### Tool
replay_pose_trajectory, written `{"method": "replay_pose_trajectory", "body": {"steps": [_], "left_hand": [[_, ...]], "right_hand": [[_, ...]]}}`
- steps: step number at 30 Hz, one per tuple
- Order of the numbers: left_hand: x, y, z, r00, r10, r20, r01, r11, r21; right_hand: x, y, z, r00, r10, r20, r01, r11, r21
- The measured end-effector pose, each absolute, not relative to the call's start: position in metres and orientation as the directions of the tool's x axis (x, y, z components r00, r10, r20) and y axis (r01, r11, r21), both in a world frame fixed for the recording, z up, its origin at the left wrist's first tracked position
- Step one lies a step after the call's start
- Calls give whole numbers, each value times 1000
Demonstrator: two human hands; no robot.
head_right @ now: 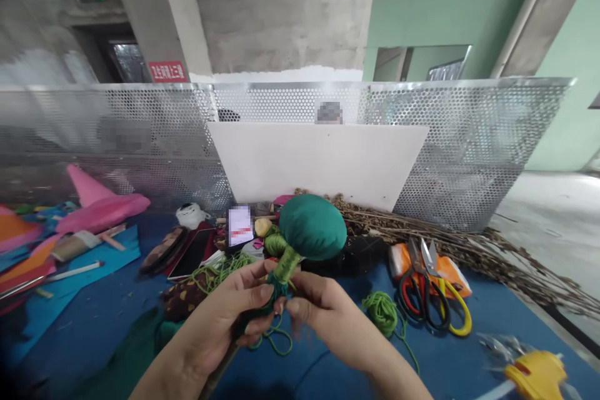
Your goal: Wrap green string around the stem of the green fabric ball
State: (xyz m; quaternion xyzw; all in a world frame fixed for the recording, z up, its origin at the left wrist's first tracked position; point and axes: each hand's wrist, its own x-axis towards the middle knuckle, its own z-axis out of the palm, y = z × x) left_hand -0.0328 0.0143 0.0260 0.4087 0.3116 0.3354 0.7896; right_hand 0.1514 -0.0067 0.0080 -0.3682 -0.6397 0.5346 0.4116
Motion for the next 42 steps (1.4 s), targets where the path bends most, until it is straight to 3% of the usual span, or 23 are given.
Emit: {"method": "replay_pose_trajectory", "body": {"steps": [2,5,7,9,13,15,18,24,30,33,36,42], "left_hand": [[-34,17,24,547,811,-209,-290,417,861],[-34,18,23,524,831,-189,-295,385,874],[-31,18,22,537,824,-180,-293,382,876],[-28,17,21,551,816,-175,-286,382,879],[-22,15,18,556,806,-204,-256,400,880],[-20,15,17,543,811,-218,-233,395,889],[-16,14,16,494,839,-228,-202,365,909],[-13,14,12,464,856,-227,-196,349,916],[-16,18,14,467,862,-197,-183,312,932],[-14,19,11,463,870,-171,-151,268,952],[-11,20,6,465,869,-170,-97,241,966],[-12,22,5,556,814,-166,-89,256,962]], "right_hand": [[155,-12,13,-301,940,163,138,212,-968],[162,-21,13,-62,891,449,183,453,-873],[161,-25,8,-9,828,561,106,558,-823],[154,-26,2,-20,817,577,-65,575,-816],[134,-22,-4,-66,901,429,-530,333,-780],[128,-21,-4,-29,950,312,-606,231,-761],[124,-23,-1,89,975,204,-550,219,-806],[121,-30,-1,213,966,148,-472,234,-850],[117,-20,3,254,967,-25,-673,158,-722],[120,-15,4,176,978,-114,-741,55,-669],[124,-12,2,118,984,-132,-717,-7,-697],[128,-8,0,211,974,-78,-565,57,-823]]}}
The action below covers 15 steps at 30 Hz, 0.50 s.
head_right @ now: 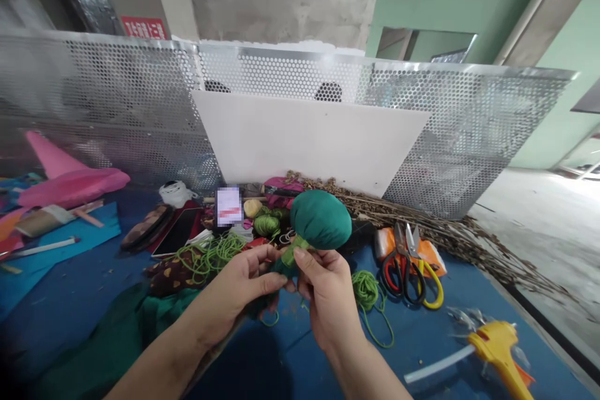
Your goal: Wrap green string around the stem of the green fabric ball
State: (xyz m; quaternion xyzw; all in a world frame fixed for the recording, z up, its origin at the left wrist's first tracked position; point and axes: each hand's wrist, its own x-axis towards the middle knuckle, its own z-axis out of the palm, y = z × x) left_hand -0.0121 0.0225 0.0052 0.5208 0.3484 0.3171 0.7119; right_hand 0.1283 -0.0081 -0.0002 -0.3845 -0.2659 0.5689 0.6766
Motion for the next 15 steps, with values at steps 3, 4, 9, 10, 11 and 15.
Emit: {"method": "replay_pose_trajectory", "body": {"steps": [3,4,9,10,11,15], "left_hand": [[-19,27,8,586,786,-195,-63,285,957],[-21,27,9,560,805,-194,-16,244,970],[-18,16,13,202,963,179,276,-232,933],[-15,11,13,172,944,280,341,-324,883],[-12,6,12,187,917,353,394,-399,828],[-2,-4,6,293,879,376,549,-477,687]], "right_hand": [[128,-8,1,264,963,-59,-550,100,-829],[127,-8,2,282,958,-57,-546,111,-831],[126,-9,-1,311,948,-73,-554,118,-824],[126,-9,-3,311,947,-75,-559,119,-821],[126,-8,-4,309,948,-78,-565,117,-817],[126,-7,-7,291,952,-95,-575,95,-813]]}}
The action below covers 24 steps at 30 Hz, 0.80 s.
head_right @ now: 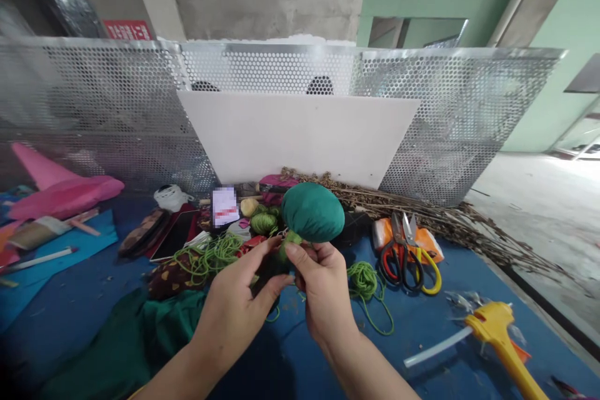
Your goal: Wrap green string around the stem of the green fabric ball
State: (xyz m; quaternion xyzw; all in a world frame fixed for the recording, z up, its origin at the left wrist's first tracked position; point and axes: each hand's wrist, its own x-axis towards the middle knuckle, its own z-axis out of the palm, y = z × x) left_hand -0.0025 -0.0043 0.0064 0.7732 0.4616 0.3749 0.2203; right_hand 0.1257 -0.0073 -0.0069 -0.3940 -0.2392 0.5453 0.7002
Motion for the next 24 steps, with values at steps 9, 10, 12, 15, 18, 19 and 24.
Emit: {"method": "replay_pose_trajectory", "body": {"steps": [9,10,12,15,18,19,24], "left_hand": [[-7,-4,16,463,883,76,365,-268,891],[-7,-3,18,469,881,64,296,-225,929],[-4,-2,19,455,889,46,205,-155,967],[1,0,17,382,924,9,240,-108,965],[2,2,14,405,914,-15,252,-96,963],[1,2,14,443,896,-33,224,-75,972],[-4,7,15,591,789,-165,42,174,984]], "right_hand": [[124,-7,-4,309,949,-53,-538,129,-833],[124,-7,-4,310,950,-49,-542,134,-830],[123,-7,-4,301,952,-51,-551,130,-824],[123,-6,-5,312,947,-76,-553,116,-825],[123,-5,-5,331,940,-86,-541,115,-833],[123,-6,-5,326,942,-81,-538,115,-835],[123,-8,-4,287,956,-61,-522,102,-846]]}}
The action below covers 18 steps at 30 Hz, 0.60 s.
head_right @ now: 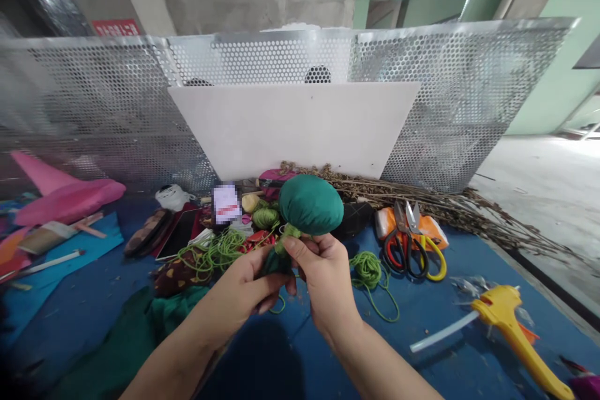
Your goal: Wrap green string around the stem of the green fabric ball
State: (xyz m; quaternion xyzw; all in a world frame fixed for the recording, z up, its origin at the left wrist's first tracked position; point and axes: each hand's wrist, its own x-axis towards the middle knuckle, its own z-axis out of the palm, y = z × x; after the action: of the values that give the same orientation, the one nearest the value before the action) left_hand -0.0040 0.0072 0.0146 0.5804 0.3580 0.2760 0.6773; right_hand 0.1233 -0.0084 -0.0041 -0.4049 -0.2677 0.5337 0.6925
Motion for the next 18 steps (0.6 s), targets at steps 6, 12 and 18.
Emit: {"method": "replay_pose_trajectory", "body": {"steps": [6,12,18], "left_hand": [[-10,14,10,653,720,-234,-112,398,910],[-11,15,9,653,694,-302,-192,537,821],[-6,12,9,658,721,-217,-196,442,875]], "right_hand": [[125,-8,-1,345,937,-43,-493,143,-858],[123,-6,1,359,933,-35,-503,161,-849],[122,-10,-1,335,942,-23,-490,154,-858]]}}
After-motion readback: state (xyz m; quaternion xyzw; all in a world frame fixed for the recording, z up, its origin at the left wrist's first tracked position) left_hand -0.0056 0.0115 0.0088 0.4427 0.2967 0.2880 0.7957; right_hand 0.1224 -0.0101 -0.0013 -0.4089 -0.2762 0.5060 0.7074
